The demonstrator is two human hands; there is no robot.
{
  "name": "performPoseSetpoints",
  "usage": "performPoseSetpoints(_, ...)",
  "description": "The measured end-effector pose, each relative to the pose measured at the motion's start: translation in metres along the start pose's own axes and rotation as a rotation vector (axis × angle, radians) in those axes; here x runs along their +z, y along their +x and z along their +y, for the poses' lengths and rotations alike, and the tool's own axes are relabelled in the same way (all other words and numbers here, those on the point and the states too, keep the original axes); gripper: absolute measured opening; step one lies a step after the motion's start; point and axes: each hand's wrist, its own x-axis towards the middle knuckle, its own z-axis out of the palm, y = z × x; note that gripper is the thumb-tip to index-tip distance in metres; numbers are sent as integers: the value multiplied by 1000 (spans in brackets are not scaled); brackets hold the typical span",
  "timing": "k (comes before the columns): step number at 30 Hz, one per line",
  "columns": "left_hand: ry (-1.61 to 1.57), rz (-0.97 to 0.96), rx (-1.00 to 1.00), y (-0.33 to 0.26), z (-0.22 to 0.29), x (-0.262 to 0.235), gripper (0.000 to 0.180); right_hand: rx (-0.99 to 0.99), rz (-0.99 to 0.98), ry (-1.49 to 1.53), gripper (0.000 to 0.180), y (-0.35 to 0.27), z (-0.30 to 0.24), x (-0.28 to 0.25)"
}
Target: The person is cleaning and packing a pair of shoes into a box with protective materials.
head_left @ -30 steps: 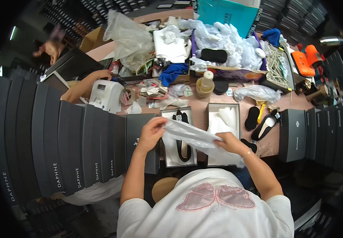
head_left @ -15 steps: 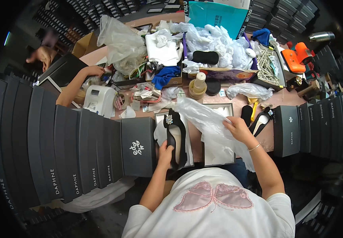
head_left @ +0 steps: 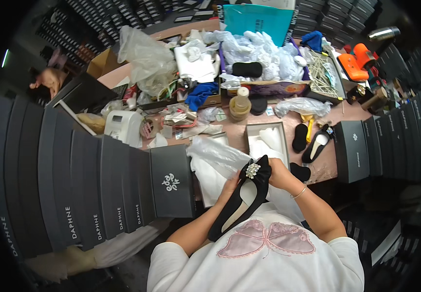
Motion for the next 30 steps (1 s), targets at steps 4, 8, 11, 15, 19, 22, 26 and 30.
performPoseSetpoints(4, -250, 44, 22, -5, 15, 45, 48, -204, -29, -12, 13, -17, 14, -14)
performPoseSetpoints(8, 305, 185, 165, -6, 23, 59, 30, -156, 8, -85, 15, -22, 2, -30)
performPoseSetpoints(11, 198, 135, 360, -6, 13, 61, 25, 73, 41, 263, 11, -26, 15, -39)
performPoseSetpoints(15, 88, 21, 62, -20, 28, 61, 36, 400, -41, 297, 18, -27, 8, -58)
performPoseSetpoints(19, 348, -183, 13, -40, 51, 86, 54, 251, -43, 608, 26, -36, 0, -65)
performPoseSetpoints(22, 353, -161, -93, -41, 56, 91, 55, 249, -12, 566, 28, -33, 4, -66)
performPoseSetpoints(26, 360, -150, -79, -42, 62, 89, 56, 113, 25, 410, 32, -27, -1, -61)
performPoseSetpoints(30, 549, -131, -73, -41, 61, 81, 57, 33, -64, 273, 37, -21, -9, -73)
